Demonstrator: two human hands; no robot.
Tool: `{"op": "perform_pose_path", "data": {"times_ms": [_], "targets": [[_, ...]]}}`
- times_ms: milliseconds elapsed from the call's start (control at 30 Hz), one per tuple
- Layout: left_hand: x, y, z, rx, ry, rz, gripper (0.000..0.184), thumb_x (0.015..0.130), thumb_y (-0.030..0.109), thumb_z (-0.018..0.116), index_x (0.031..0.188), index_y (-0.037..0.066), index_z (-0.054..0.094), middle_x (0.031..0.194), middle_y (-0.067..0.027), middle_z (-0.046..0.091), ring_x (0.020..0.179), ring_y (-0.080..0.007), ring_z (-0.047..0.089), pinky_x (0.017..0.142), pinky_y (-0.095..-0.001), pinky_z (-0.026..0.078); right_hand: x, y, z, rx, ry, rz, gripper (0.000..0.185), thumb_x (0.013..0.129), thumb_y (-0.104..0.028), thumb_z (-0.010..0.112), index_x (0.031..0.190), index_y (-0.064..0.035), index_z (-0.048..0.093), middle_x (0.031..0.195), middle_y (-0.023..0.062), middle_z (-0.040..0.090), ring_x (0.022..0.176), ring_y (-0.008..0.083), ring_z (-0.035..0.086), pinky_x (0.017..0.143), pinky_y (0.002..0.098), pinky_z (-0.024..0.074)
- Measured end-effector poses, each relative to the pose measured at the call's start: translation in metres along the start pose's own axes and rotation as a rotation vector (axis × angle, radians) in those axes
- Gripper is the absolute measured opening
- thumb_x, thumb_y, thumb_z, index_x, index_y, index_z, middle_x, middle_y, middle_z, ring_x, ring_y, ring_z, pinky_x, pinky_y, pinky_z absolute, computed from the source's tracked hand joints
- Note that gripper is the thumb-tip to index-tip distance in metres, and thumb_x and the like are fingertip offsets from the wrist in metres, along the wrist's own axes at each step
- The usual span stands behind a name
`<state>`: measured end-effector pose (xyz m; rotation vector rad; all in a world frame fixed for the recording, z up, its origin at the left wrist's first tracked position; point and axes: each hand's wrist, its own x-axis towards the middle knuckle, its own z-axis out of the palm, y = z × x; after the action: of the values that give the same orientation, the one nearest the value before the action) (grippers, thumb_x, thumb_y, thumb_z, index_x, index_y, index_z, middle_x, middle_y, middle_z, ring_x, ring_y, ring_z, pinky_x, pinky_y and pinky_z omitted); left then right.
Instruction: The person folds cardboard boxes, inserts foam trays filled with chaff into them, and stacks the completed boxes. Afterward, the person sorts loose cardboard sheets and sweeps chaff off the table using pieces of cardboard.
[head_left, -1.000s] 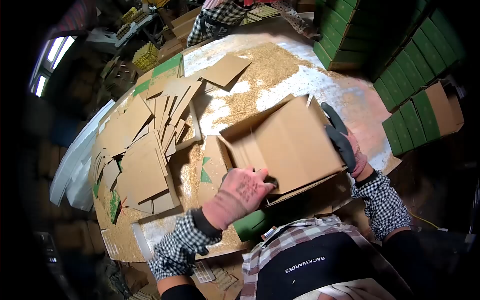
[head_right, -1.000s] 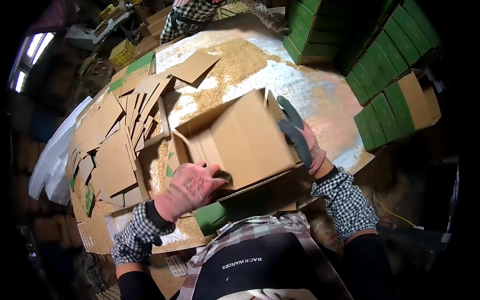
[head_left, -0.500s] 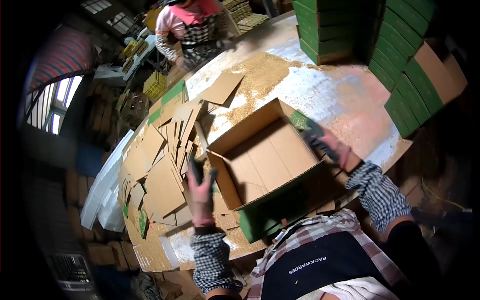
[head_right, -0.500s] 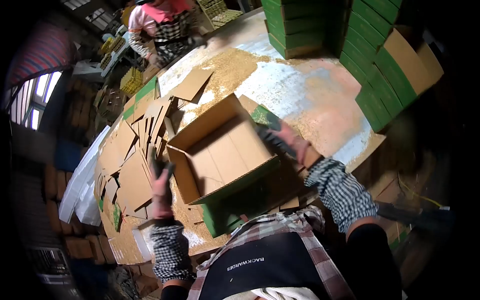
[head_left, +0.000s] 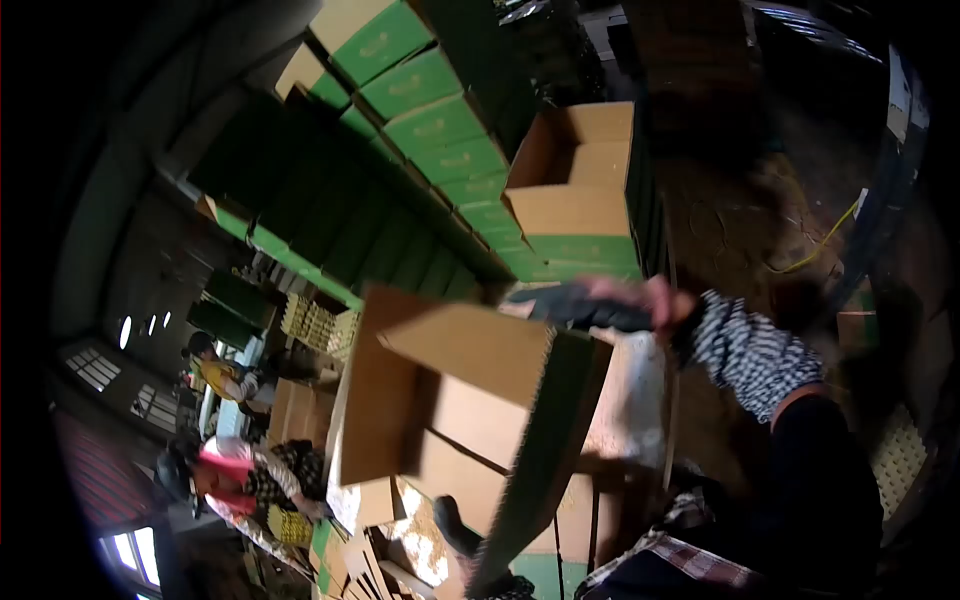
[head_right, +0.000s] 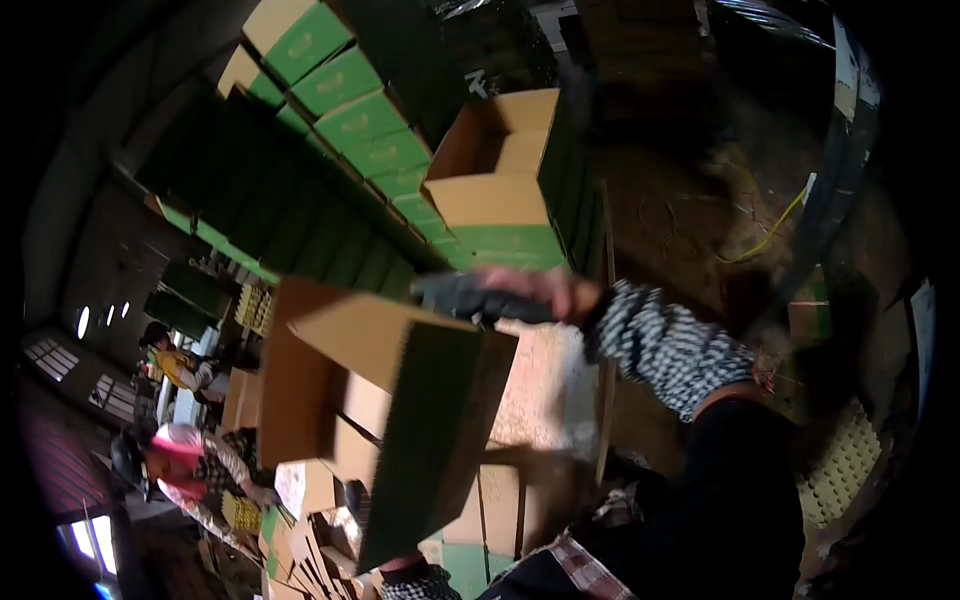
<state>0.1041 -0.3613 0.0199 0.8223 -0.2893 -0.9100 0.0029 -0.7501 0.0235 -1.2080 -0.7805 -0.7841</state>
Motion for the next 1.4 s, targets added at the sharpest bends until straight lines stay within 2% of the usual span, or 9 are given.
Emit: {"op": "perform_pose_path", "data": {"times_ms": [200, 400, 467, 633, 767, 967, 1167, 1300, 1400], "targets": [[0.194, -0.046, 0.182, 0.365, -0.008, 0.616, 0.073, 0.093, 0.046, 0.053, 0.145, 0.002, 0.027, 0.139, -0.0149, 0.045, 0.128, -0.0285, 0.043, 0.109, -0.0431, 0.033, 0.019, -0.11, -0.257, -0.521, 1.269, -0.069, 0.051, 0.092, -0.046, 0.056, 0.117, -0.0018, 0.06, 0.1, 0.0057, 0.066, 0.077, 0.0141, 0.058, 0.072, 0.0338, 0.0482], [0.322, -0.123, 0.2, 1.028, -0.507, 0.656, 0.075, 0.087, 0.042, 0.065, 0.147, 0.019, 0.025, 0.135, -0.0168, 0.046, 0.122, -0.0357, 0.049, 0.099, -0.0578, 0.042, -0.109, 0.001, -0.471, -0.666, 1.17, 0.274, 0.046, 0.097, -0.042, 0.052, 0.121, -0.0048, 0.061, 0.104, 0.0038, 0.065, 0.092, 0.0137, 0.059, 0.078, 0.0308, 0.0485], [0.3, -0.09, 0.231, 0.209, -0.15, -0.261, 0.067, 0.09, 0.04, 0.063, 0.145, 0.022, 0.031, 0.128, -0.0171, 0.049, 0.117, -0.0398, 0.052, 0.094, -0.0577, 0.046, -0.128, 0.001, -0.449, -0.687, 1.123, 0.261, 0.045, 0.097, -0.039, 0.051, 0.125, -0.0043, 0.057, 0.108, 0.0063, 0.063, 0.096, 0.0148, 0.057, 0.082, 0.031, 0.0474], [0.126, -0.019, 0.089, 1.389, -0.161, 0.389, 0.052, 0.096, 0.033, 0.054, 0.134, -0.002, 0.047, 0.13, -0.0185, 0.055, 0.117, -0.0293, 0.055, 0.099, -0.0387, 0.045, -0.173, -0.027, -0.238, -0.897, 1.006, 0.299, 0.048, 0.096, -0.028, 0.053, 0.137, -0.0052, 0.042, 0.126, 0.0107, 0.053, 0.112, 0.0202, 0.051, 0.095, 0.0321, 0.0423], [-0.101, -0.054, -0.112, 2.108, 1.474, -0.193, 0.055, 0.093, 0.035, 0.056, 0.134, -0.001, 0.047, 0.122, -0.0264, 0.056, 0.114, -0.0365, 0.055, 0.099, -0.0378, 0.043, -0.268, 0.031, -0.03, -0.24, 0.676, 0.867, 0.058, 0.095, -0.019, 0.054, 0.146, -0.0059, 0.03, 0.14, 0.0142, 0.044, 0.124, 0.0244, 0.046, 0.105, 0.033, 0.0383], [-0.145, -0.173, -0.067, 2.039, 0.539, -0.658, 0.083, 0.073, 0.041, 0.07, 0.145, 0.029, 0.033, 0.15, -0.0245, 0.02, 0.132, -0.0571, 0.022, 0.102, -0.0689, 0.024, -0.134, 0.141, 0.124, -0.852, -0.438, 1.298, 0.092, 0.072, -0.018, 0.081, 0.147, -0.0064, 0.029, 0.141, 0.016, 0.046, 0.126, 0.0263, 0.047, 0.104, 0.0354, 0.0395], [-0.222, 0.018, -0.108, 2.247, 0.908, 0.233, 0.098, 0.062, 0.036, 0.081, 0.145, 0.01, 0.034, 0.145, -0.0263, 0.034, 0.134, -0.0408, 0.035, 0.105, -0.0481, 0.034, -0.073, 0.128, 0.132, -0.031, -0.055, 0.987, 0.072, 0.077, -0.009, 0.076, 0.14, -0.0051, 0.042, 0.127, 0.0087, 0.057, 0.118, 0.0157, 0.052, 0.097, 0.0285, 0.0437], [-0.26, 0.132, -0.044, 1.643, 0.26, 0.148, 0.057, 0.074, 0.023, 0.073, 0.127, 0.016, 0.054, 0.091, -0.014, 0.067, 0.085, -0.0313, 0.066, 0.077, -0.0394, 0.054, 0.007, 0.125, 0.189, -0.487, -0.16, 0.707, 0.069, 0.081, -0.01, 0.073, 0.141, -0.0062, 0.041, 0.13, 0.0064, 0.055, 0.12, 0.0166, 0.05, 0.102, 0.0295, 0.0395], [-0.266, 0.12, 0.025, 1.639, 0.046, -0.236, 0.06, 0.072, 0.026, 0.08, 0.122, 0.006, 0.055, 0.11, -0.0144, 0.063, 0.1, -0.0252, 0.063, 0.092, -0.0339, 0.048, 0.026, 0.123, 0.245, -0.064, -0.013, 0.751, 0.072, 0.083, -0.013, 0.073, 0.144, -0.0076, 0.036, 0.118, 0.0082, 0.058, 0.103, 0.0141, 0.056, 0.09, 0.0269, 0.0459]]}}
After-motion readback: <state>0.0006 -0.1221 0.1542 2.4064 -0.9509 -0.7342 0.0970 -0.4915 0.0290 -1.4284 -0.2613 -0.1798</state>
